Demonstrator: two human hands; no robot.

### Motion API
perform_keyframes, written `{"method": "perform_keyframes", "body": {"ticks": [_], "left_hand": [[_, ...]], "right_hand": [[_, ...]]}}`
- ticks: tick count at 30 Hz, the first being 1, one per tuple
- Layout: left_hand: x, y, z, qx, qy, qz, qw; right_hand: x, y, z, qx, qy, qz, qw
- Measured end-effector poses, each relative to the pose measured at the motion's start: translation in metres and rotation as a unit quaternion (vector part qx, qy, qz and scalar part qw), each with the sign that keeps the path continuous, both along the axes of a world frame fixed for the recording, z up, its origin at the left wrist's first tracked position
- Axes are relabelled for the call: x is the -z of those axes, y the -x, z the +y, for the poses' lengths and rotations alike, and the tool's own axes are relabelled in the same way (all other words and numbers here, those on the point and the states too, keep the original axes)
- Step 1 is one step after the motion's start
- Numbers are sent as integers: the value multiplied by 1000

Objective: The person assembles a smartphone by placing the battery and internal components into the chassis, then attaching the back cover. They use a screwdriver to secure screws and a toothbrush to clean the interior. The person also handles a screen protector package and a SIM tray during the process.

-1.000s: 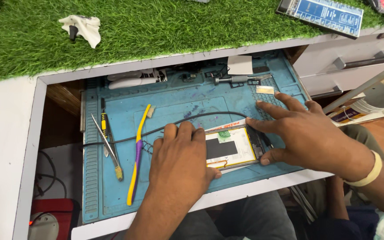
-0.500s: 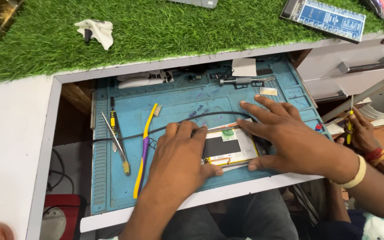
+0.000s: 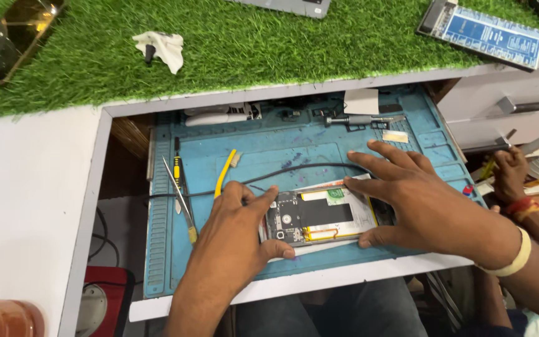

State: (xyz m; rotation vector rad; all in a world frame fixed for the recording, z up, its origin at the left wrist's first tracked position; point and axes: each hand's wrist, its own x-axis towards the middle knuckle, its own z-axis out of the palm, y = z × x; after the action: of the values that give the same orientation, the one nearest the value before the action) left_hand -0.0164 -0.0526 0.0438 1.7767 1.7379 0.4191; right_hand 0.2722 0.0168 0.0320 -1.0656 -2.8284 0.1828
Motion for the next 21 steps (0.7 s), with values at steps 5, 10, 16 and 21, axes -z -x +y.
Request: {"method": "perform_keyframes", "body": {"ticks": [5, 10, 16, 21], "left_hand": [[-10, -1, -2, -30, 93, 8, 995], [-12, -4, -3, -25, 74, 41, 996], [-13, -2, -9, -29, 10, 3, 1000], [-13, -7, -16, -67, 10, -23, 997]], "right_hand": [[-12, 11, 2, 26, 44, -42, 998], [-30, 34, -1, 36, 114, -47, 992], [-47, 57, -4, 78, 146, -102, 981], [-40, 48, 0, 17, 123, 1, 992]]}}
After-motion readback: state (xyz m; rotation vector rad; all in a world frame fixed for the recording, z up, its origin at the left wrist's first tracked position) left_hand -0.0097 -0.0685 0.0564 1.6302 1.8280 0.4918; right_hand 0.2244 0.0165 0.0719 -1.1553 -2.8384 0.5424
